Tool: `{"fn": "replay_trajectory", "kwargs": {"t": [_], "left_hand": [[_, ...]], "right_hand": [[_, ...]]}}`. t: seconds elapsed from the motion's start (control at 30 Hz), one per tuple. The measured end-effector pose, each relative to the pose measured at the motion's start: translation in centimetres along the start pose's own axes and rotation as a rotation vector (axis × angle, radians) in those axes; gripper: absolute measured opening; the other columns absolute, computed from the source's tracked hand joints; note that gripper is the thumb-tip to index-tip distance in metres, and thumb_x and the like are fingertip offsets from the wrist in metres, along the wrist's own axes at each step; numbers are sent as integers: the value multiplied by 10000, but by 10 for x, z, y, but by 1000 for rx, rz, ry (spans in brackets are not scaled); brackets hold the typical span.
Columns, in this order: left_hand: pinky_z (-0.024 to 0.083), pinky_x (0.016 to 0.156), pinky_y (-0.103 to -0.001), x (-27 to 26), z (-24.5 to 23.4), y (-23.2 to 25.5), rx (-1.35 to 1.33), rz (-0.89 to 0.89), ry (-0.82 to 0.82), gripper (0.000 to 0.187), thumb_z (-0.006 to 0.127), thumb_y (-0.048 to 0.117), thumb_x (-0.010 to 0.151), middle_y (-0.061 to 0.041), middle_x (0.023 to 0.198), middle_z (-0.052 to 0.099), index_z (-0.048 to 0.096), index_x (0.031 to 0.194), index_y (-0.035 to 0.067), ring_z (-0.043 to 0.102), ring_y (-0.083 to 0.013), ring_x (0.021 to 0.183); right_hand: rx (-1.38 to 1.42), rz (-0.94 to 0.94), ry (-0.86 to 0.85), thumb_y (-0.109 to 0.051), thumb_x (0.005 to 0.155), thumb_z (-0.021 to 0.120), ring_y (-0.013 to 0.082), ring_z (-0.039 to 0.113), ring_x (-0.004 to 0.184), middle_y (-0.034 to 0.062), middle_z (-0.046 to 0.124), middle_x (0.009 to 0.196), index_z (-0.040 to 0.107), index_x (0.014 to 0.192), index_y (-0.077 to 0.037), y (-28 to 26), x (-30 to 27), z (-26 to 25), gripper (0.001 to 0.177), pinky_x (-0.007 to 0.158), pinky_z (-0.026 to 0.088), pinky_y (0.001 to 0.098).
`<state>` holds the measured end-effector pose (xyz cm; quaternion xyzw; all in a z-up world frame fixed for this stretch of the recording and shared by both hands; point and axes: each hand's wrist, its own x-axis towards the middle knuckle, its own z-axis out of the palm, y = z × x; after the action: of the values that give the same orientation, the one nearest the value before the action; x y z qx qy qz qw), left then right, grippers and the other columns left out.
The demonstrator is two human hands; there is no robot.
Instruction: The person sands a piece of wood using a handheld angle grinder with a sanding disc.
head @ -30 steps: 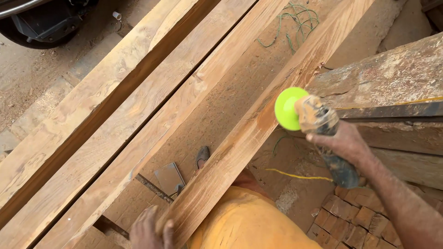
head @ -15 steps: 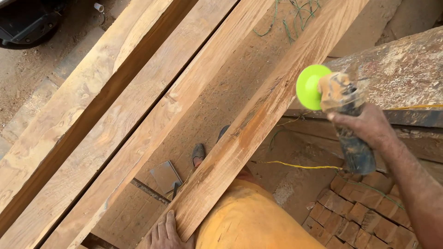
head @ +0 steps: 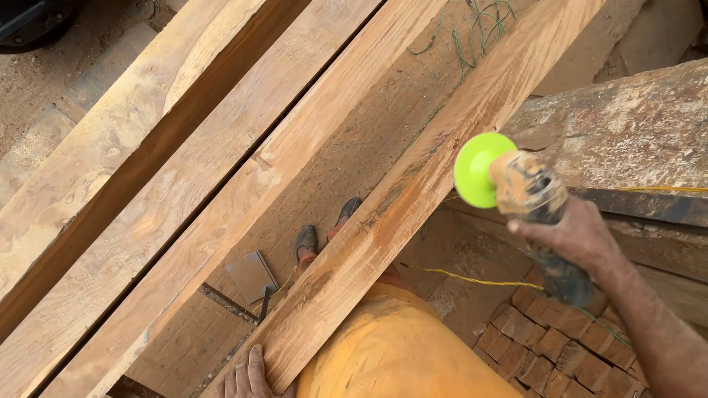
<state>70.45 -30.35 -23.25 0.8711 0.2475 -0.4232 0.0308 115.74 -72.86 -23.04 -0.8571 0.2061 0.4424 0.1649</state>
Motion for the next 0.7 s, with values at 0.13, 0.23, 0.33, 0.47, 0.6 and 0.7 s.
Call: {"fn": "replay_trajectory", "kwargs": {"t": [0.13, 0.23, 0.33, 0.47, 0.6, 0.7], "left_hand": [[490, 1050, -566, -1, 6, 3, -52, 20, 46, 1016, 850, 670, 576, -219, 1216, 702, 599, 1350, 62, 704, -363, 1113], [489, 1064, -579, -10, -1, 3, -75, -17, 98, 998, 839, 645, 560, -210, 1206, 711, 617, 1341, 64, 709, -358, 1106], [483, 1067, -585, -3, 4, 1, -52, -2, 108, 1005, 845, 644, 547, -207, 1215, 708, 620, 1341, 72, 705, -366, 1121], [478, 1050, -584, -1, 1, 1, -22, 19, 54, 1025, 871, 671, 550, -222, 1220, 699, 611, 1341, 72, 700, -380, 1120], [490, 1051, -567, -2, -10, 6, -39, -2, 18, 1037, 879, 672, 549, -205, 1222, 697, 598, 1353, 80, 699, -356, 1104], [502, 1055, -555, -7, -16, 7, -49, -11, 6, 1039, 887, 640, 558, -184, 1235, 688, 578, 1378, 83, 691, -316, 1128]], "right_hand": [[-176, -255, -7, -528, 596, 919, 231, 751, 989, 108, 782, 1063, 716, 1205, -81, 17, -3, 20, 782, 954, 587, 454], [-59, -140, 11, -527, 677, 866, 267, 751, 935, 155, 773, 1042, 708, 1238, -73, -9, 14, -14, 739, 906, 614, 475], [30, -55, 59, -532, 750, 816, 292, 761, 914, 181, 776, 1037, 706, 1253, -61, -6, 33, -34, 697, 886, 635, 505], [-94, -150, -24, -522, 602, 899, 248, 760, 951, 111, 769, 1093, 677, 1265, -100, 17, -17, 24, 818, 909, 613, 505], [-196, -274, -73, -549, 569, 920, 221, 765, 945, 94, 771, 1086, 658, 1271, -109, 24, -16, 32, 869, 918, 602, 482], [13, -36, -2, -511, 632, 873, 275, 771, 878, 147, 777, 1022, 684, 1248, -87, -6, -3, -2, 772, 839, 655, 505]]}}
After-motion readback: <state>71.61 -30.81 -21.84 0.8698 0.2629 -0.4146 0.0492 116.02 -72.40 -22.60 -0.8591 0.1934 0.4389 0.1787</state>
